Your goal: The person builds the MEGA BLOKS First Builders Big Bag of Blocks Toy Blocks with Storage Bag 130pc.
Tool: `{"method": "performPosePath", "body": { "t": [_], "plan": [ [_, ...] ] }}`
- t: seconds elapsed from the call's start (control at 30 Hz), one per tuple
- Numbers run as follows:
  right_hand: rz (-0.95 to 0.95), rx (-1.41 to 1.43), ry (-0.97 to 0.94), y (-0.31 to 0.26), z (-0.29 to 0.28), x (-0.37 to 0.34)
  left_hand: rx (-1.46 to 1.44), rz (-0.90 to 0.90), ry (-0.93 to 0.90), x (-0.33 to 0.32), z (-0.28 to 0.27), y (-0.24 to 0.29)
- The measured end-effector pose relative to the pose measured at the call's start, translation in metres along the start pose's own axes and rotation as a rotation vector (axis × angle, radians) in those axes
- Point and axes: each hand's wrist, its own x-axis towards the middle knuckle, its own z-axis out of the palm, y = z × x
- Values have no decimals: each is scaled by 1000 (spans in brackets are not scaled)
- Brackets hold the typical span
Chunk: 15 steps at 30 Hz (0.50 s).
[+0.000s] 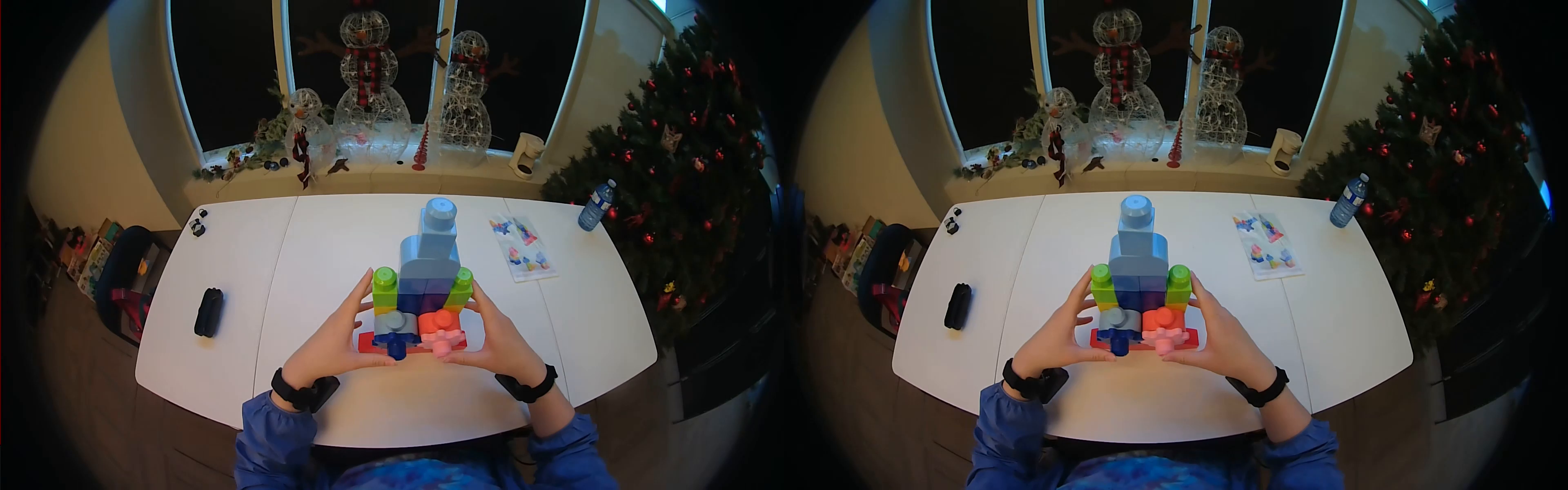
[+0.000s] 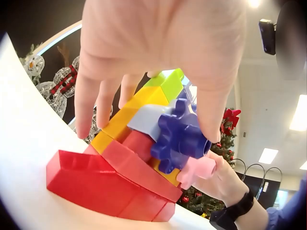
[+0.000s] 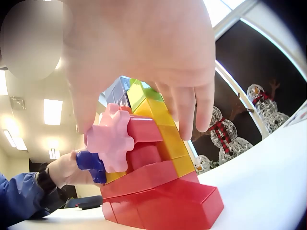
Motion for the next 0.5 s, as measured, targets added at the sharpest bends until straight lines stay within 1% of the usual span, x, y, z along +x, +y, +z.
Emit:
{"method": "performPosePath", "body": {
  "t": [0.03, 0.17, 0.27, 0.33, 0.5],
  "plan": [
    [45, 44, -30, 2, 3, 1, -23, -8, 18, -1, 6, -4],
    [51, 76, -38, 11, 6, 8, -99, -1, 44, 7, 10, -10],
    [54, 102, -30, 19, 6, 20, -95, 94, 56, 22, 7, -17],
    [72, 105, -25, 19, 3, 27, -109, 101, 54, 31, 4, -20],
    [34, 158, -28, 25, 4, 37, -172, 71, 47, 38, 1, -18]
  ]
}}
